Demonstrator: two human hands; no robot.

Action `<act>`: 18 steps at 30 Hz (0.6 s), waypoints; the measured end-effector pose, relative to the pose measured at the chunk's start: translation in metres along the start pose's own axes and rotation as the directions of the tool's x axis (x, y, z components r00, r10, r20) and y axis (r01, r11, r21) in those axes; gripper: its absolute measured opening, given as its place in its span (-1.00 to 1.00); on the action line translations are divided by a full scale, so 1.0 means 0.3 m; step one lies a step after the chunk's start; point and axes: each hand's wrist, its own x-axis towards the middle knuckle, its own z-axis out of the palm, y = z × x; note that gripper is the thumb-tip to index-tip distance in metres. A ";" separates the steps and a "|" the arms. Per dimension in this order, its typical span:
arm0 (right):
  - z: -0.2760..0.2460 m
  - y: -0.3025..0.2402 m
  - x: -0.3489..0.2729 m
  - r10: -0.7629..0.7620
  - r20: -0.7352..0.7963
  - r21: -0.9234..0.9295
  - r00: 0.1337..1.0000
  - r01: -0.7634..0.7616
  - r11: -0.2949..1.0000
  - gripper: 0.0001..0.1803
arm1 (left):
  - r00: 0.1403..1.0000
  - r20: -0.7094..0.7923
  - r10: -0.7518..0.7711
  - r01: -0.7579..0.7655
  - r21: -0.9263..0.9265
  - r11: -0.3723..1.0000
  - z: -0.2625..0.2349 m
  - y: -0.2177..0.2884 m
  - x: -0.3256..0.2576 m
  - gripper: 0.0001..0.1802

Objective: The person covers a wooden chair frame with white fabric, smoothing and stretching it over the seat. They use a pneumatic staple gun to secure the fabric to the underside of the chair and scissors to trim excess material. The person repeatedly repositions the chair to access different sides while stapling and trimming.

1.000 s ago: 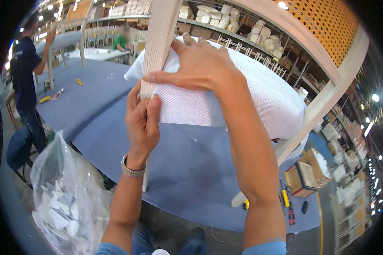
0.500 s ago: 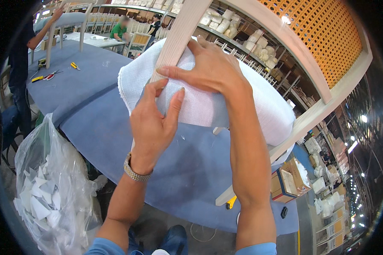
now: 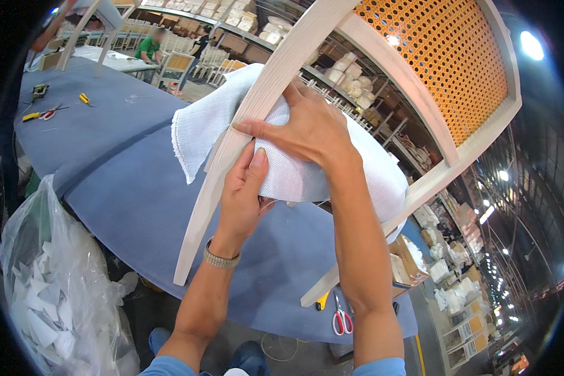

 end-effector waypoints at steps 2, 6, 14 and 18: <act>0.006 -0.007 -0.013 0.029 0.005 -0.029 1.000 -0.029 0.999 0.16 | 0.998 -0.034 0.053 -0.049 0.117 0.992 0.029 -0.006 -0.009 -0.43; 0.027 -0.024 -0.035 0.032 -0.050 -0.128 0.998 -0.038 0.991 0.12 | 0.992 -0.103 0.077 -0.062 0.141 0.988 0.015 -0.026 -0.014 -0.51; 0.033 -0.011 -0.064 -0.065 -0.048 -0.194 0.997 0.055 0.980 0.03 | 0.957 -0.285 -0.049 0.002 -0.161 0.987 0.014 -0.053 -0.035 -0.73; -0.050 0.079 -0.024 -0.272 0.106 0.046 0.957 0.268 0.962 0.09 | 0.960 -0.280 -0.028 -0.049 -0.266 0.963 0.028 -0.057 -0.033 -0.75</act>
